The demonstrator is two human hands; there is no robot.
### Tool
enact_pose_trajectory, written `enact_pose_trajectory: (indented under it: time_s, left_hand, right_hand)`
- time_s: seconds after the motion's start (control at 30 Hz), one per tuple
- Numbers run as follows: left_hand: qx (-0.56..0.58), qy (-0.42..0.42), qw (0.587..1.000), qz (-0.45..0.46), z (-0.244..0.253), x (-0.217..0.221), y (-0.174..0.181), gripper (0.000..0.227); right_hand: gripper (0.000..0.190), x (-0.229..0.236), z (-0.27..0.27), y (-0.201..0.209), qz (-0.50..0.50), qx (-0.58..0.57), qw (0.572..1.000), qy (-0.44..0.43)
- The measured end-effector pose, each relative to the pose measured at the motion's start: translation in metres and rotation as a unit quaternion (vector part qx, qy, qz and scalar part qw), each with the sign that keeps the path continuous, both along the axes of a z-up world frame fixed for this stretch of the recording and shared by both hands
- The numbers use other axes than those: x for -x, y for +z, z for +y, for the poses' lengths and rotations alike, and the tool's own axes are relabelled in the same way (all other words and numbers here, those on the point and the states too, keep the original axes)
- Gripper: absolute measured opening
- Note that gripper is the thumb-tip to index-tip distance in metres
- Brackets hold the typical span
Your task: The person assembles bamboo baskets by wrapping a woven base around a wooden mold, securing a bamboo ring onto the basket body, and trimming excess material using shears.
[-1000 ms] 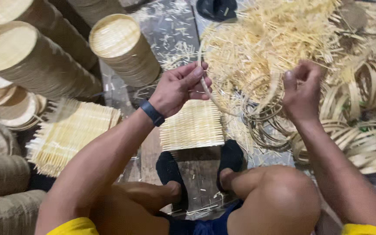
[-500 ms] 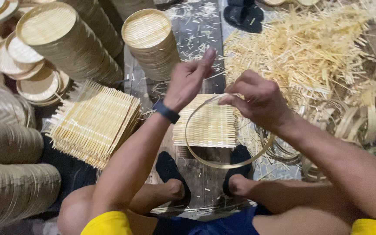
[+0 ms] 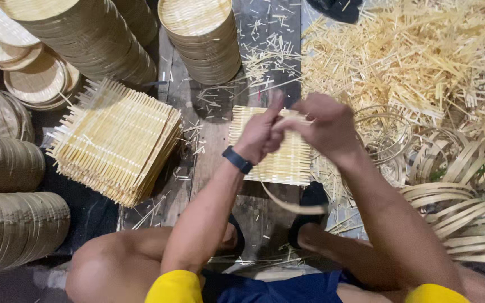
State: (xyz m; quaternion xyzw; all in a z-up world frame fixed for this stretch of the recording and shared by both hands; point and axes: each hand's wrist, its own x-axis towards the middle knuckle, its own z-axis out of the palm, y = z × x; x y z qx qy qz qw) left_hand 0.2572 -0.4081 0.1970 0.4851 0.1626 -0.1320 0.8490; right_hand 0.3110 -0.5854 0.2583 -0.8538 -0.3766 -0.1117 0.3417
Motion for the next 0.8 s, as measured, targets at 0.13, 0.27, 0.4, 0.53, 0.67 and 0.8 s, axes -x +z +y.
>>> enact_pose_trajectory:
  time_s: [0.13,0.27,0.4,0.53,0.67,0.8]
  left_hand:
    - [0.221,0.191,0.942,-0.166,0.044,-0.001,-0.037,0.044]
    - [0.230,0.155,0.958,-0.075,0.067,-0.003,-0.044,0.031]
    - [0.095,0.059,0.994,0.016,0.077,-0.007,-0.027,0.032]
    - [-0.015,0.029,0.997,0.071,0.071,-0.007,-0.015,0.036]
    - [-0.008,0.020,0.999,0.048,0.064,-0.005,-0.033,0.035]
    - [-0.018,0.086,0.995,0.044,0.066,-0.009,-0.058,0.028]
  right_hand:
    - [0.045,-0.015,-0.039,-0.013,0.432,-0.285,0.849,-0.107]
    - [0.047,-0.009,-0.047,-0.067,0.541,-0.462,0.700,-0.061]
    - [0.042,-0.016,-0.054,-0.096,0.591,-0.438,0.677,0.019]
    - [0.043,-0.018,-0.054,-0.094,0.567,-0.362,0.739,-0.001]
    - [0.037,-0.018,-0.054,-0.092,0.579,-0.321,0.750,-0.011]
    - [0.028,-0.024,-0.055,-0.094,0.584,-0.275,0.763,-0.040]
